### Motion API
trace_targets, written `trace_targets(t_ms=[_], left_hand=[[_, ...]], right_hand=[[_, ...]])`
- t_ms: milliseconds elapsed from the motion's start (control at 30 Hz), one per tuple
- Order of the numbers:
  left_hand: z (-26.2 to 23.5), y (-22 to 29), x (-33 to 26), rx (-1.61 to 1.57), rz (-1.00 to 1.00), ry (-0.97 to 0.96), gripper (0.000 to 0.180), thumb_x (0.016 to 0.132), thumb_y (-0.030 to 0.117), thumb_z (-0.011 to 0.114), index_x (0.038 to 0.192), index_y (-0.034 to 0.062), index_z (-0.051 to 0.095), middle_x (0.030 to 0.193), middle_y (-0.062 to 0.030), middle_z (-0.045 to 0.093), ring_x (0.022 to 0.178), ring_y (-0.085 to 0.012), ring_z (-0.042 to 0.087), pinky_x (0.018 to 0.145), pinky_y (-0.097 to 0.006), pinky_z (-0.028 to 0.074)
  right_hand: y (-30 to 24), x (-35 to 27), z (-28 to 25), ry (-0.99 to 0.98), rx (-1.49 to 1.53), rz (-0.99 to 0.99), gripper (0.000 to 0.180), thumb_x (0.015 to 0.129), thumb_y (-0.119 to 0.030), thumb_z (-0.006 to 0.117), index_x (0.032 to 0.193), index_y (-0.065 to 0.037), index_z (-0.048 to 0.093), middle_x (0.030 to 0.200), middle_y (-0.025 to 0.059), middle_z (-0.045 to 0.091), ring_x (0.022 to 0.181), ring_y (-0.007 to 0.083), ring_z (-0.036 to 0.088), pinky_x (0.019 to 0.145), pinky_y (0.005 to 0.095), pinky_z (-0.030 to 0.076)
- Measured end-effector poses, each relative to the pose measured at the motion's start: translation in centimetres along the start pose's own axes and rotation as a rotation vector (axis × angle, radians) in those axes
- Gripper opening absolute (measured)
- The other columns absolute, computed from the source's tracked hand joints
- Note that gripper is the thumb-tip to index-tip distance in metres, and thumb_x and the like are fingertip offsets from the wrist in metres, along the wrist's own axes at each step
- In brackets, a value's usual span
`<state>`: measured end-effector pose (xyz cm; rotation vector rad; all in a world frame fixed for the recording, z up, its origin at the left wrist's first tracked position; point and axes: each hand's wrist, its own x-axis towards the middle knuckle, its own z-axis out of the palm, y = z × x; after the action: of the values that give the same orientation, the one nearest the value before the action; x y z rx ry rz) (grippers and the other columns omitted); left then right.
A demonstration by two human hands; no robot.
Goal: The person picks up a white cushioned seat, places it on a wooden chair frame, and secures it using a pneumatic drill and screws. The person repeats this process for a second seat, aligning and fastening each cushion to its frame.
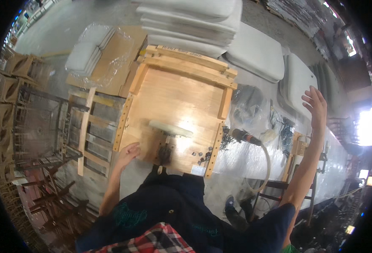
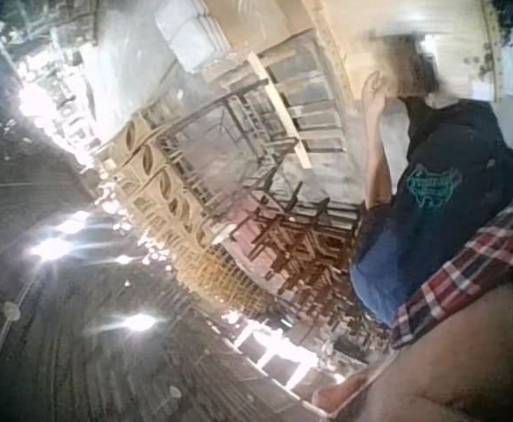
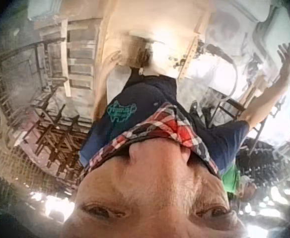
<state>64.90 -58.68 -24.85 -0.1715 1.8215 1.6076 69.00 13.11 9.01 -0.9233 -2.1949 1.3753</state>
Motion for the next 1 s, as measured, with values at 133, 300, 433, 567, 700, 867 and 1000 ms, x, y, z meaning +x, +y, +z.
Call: trace_targets(t_ms=[133, 300, 433, 567, 700, 867, 1000], left_hand=[[-3.3, -3.6, 0.9, 0.185, 0.034, -0.088, 0.058, 0.095, 0.031, 0.074, 0.137, -0.0053, 0.058, 0.118, -0.0162, 0.073, 0.111, -0.0225, 0.070, 0.096, -0.032, 0.053], [-5.9, -1.7, 0.6, 0.289, -0.059, -0.072, 0.057, 0.093, 0.032, 0.073, 0.135, -0.0039, 0.060, 0.118, -0.0148, 0.074, 0.112, -0.0231, 0.070, 0.096, -0.034, 0.053], [-7.3, -0.3, -0.4, 0.475, -0.059, 0.057, 0.051, 0.092, 0.023, 0.073, 0.134, -0.0038, 0.061, 0.113, -0.0114, 0.074, 0.106, -0.0192, 0.069, 0.092, -0.031, 0.053], [-9.4, 0.3, -2.6, 0.458, -0.079, 0.076, 0.047, 0.094, 0.024, 0.072, 0.132, -0.0033, 0.063, 0.115, -0.0124, 0.074, 0.104, -0.0195, 0.070, 0.091, -0.032, 0.053], [-10.4, -6.6, -6.3, 0.176, -0.044, 0.349, 0.050, 0.095, 0.025, 0.072, 0.133, -0.0052, 0.062, 0.115, -0.0147, 0.074, 0.101, -0.0204, 0.072, 0.088, -0.034, 0.055], [-9.0, -4.2, -9.6, 0.020, -0.211, 0.428, 0.059, 0.095, 0.030, 0.072, 0.137, -0.0080, 0.058, 0.118, -0.0180, 0.074, 0.102, -0.0215, 0.071, 0.089, -0.034, 0.055], [-7.3, -4.8, -9.4, -0.037, -0.175, 0.431, 0.055, 0.097, 0.026, 0.071, 0.141, -0.0039, 0.056, 0.124, -0.0167, 0.071, 0.111, -0.0222, 0.069, 0.095, -0.034, 0.053]], right_hand=[[-6.7, -4.7, 5.7, -0.060, -0.083, -0.055, 0.054, 0.100, -0.040, 0.066, 0.138, -0.001, 0.059, 0.111, 0.0088, 0.068, 0.094, 0.0158, 0.068, 0.079, 0.0280, 0.054], [-11.8, -5.3, 14.6, -0.192, -0.012, -0.106, 0.052, 0.102, -0.038, 0.063, 0.136, 0.001, 0.058, 0.104, 0.0066, 0.069, 0.091, 0.0143, 0.069, 0.079, 0.0274, 0.054], [-12.5, 0.4, 22.9, -0.293, 0.209, -0.002, 0.065, 0.103, -0.048, 0.059, 0.142, 0.003, 0.048, 0.104, 0.0073, 0.070, 0.092, 0.0169, 0.070, 0.087, 0.0344, 0.055], [-8.8, 11.4, 30.8, -0.215, 0.317, 0.041, 0.092, 0.093, -0.058, 0.068, 0.150, 0.007, 0.035, 0.123, 0.0204, 0.060, 0.106, 0.0265, 0.066, 0.092, 0.0402, 0.054], [-7.6, 19.3, 36.2, -0.223, 0.629, 0.070, 0.111, 0.082, -0.060, 0.080, 0.158, 0.001, 0.027, 0.144, 0.0329, 0.045, 0.124, 0.0381, 0.056, 0.095, 0.0483, 0.055], [-7.2, 24.6, 35.8, -0.199, 0.552, 0.113, 0.087, 0.089, -0.044, 0.079, 0.155, -0.004, 0.040, 0.151, 0.0147, 0.046, 0.134, 0.0354, 0.050, 0.105, 0.0497, 0.049], [-7.6, 25.5, 38.0, -0.100, 0.453, 0.006, 0.076, 0.081, -0.059, 0.082, 0.123, 0.001, 0.062, 0.100, 0.0131, 0.068, 0.066, 0.0194, 0.065, 0.056, 0.0299, 0.055]])
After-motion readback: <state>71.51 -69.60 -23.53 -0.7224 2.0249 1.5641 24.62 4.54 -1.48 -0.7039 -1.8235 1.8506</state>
